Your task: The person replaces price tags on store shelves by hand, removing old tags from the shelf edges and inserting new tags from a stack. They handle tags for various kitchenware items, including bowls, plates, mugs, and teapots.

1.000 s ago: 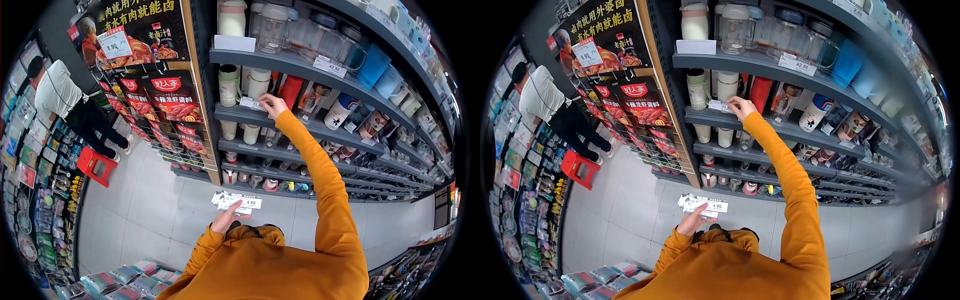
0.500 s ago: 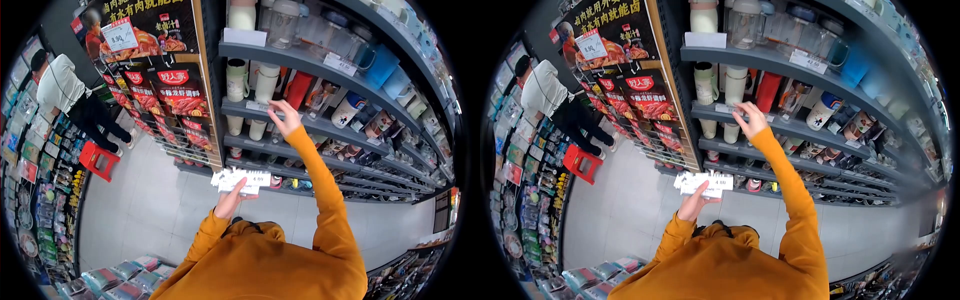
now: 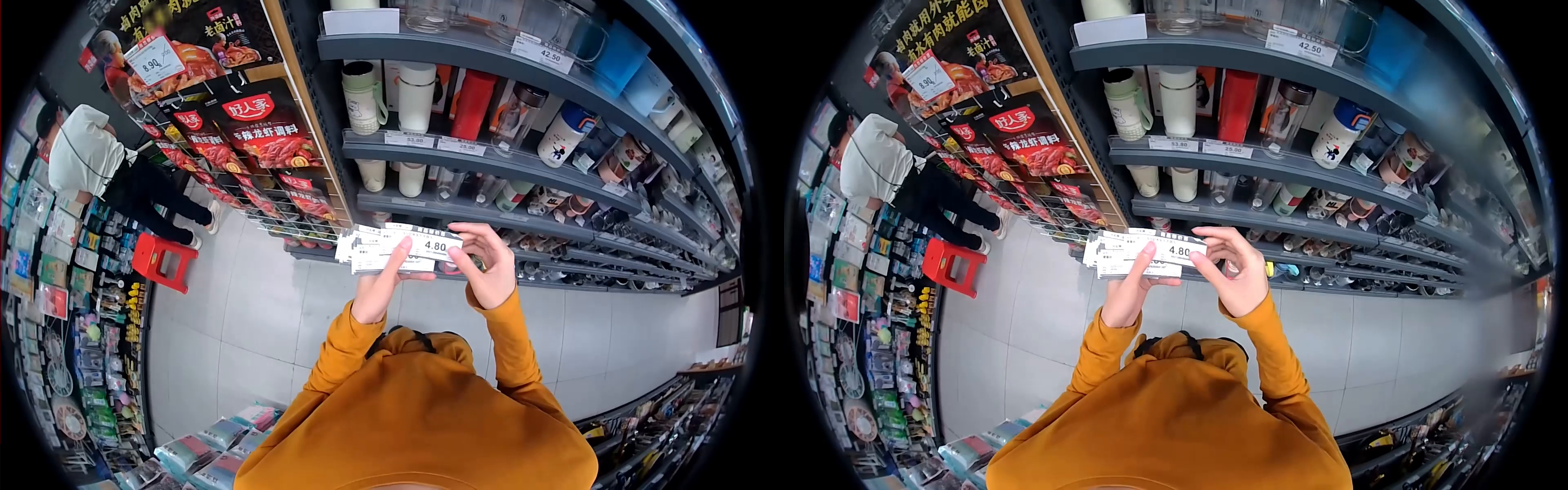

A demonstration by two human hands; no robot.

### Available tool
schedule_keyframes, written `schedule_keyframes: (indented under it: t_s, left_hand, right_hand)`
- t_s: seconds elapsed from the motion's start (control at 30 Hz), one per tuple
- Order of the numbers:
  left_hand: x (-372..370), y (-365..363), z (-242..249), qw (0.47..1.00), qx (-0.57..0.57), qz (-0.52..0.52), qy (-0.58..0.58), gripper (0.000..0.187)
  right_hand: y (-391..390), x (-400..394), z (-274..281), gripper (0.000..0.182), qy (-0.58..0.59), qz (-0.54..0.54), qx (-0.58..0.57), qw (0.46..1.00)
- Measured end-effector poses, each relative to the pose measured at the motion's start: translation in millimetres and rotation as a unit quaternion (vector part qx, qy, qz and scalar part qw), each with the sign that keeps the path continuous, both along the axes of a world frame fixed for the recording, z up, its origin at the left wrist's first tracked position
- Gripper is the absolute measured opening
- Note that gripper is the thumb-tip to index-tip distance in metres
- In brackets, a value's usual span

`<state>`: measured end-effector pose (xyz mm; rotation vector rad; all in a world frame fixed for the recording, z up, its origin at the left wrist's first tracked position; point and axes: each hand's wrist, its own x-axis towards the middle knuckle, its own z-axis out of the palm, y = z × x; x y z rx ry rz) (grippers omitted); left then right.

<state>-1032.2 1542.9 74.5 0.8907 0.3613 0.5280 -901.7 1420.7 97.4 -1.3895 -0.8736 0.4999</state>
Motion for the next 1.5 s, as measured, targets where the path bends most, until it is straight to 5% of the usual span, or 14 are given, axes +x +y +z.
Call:
schedule_keyframes:
  t_s: [0.57, 0.97, 1.2, 1.33, 1.5]
  left_hand:
    - [14, -13, -4, 0.999, 0.022, -0.035, 0.004, 0.027]
    - [53, -59, -38, 0.993, -0.027, -0.104, 0.051, 0.029]
    - [82, -163, -52, 0.952, -0.063, -0.273, 0.123, 0.036]
    - [105, -240, -61, 0.882, -0.037, -0.448, 0.143, 0.033]
    - [142, -360, -63, 0.832, -0.095, -0.527, 0.147, 0.038]
  right_hand:
    - [-10, 19, -11, 0.014, -0.005, -0.041, 0.03, 0.999]
    - [-73, 47, -45, 0.013, 0.013, -0.058, -0.048, 0.997]
    - [-191, 48, -64, 0.016, 0.106, -0.178, -0.096, 0.974]
    - [-304, 42, -83, 0.017, 0.113, -0.331, -0.058, 0.935]
    - [-461, 27, -101, 0.013, 0.214, -0.431, 0.023, 0.876]
